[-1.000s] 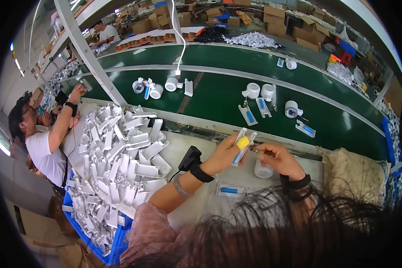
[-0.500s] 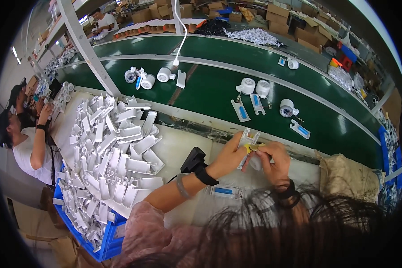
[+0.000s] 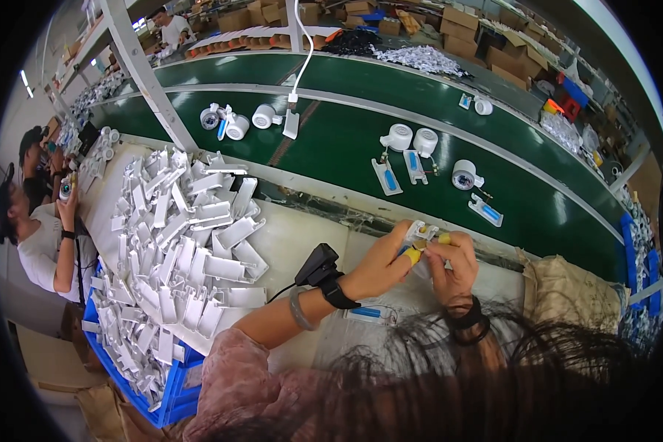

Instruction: Assembling small white and yellow electronic components on a factory assembly line.

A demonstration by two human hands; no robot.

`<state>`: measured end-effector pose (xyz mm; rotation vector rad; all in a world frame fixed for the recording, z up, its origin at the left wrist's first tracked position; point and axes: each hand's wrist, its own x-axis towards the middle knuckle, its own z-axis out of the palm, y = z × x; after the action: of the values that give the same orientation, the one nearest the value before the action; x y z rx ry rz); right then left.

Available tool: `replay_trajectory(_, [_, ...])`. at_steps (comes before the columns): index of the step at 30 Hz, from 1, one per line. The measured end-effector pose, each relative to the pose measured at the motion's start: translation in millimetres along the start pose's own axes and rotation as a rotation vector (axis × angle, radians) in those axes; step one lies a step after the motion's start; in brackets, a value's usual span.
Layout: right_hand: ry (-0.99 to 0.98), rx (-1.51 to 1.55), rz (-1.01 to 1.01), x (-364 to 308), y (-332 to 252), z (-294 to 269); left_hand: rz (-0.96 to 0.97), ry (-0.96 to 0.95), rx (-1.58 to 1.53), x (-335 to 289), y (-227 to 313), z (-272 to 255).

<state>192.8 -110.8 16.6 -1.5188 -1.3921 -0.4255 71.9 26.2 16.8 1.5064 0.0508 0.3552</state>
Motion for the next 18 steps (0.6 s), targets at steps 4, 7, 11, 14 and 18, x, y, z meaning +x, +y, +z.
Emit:
replay_trajectory(4, [0.022,-0.017,-0.056,2.8,-1.9,0.9,0.101,0.032,0.099,-0.5,3.4,2.3])
replay_trajectory(7, [0.031,-0.020,-0.068,3.2,-2.5,1.2,0.123,0.058,0.122,-0.7,5.4,3.2])
replay_trajectory(11, [0.036,-0.007,-0.068,3.5,-2.4,-0.7,0.118,0.023,0.238,-0.6,12.4,0.7])
replay_trajectory(14, [0.036,0.000,-0.081,2.4,1.0,0.0,0.051,-0.011,0.252,-1.2,16.3,0.2])
replay_trajectory(18, [0.049,0.010,-0.100,4.3,-0.1,1.0,0.047,-0.024,0.181,-2.0,16.3,0.0])
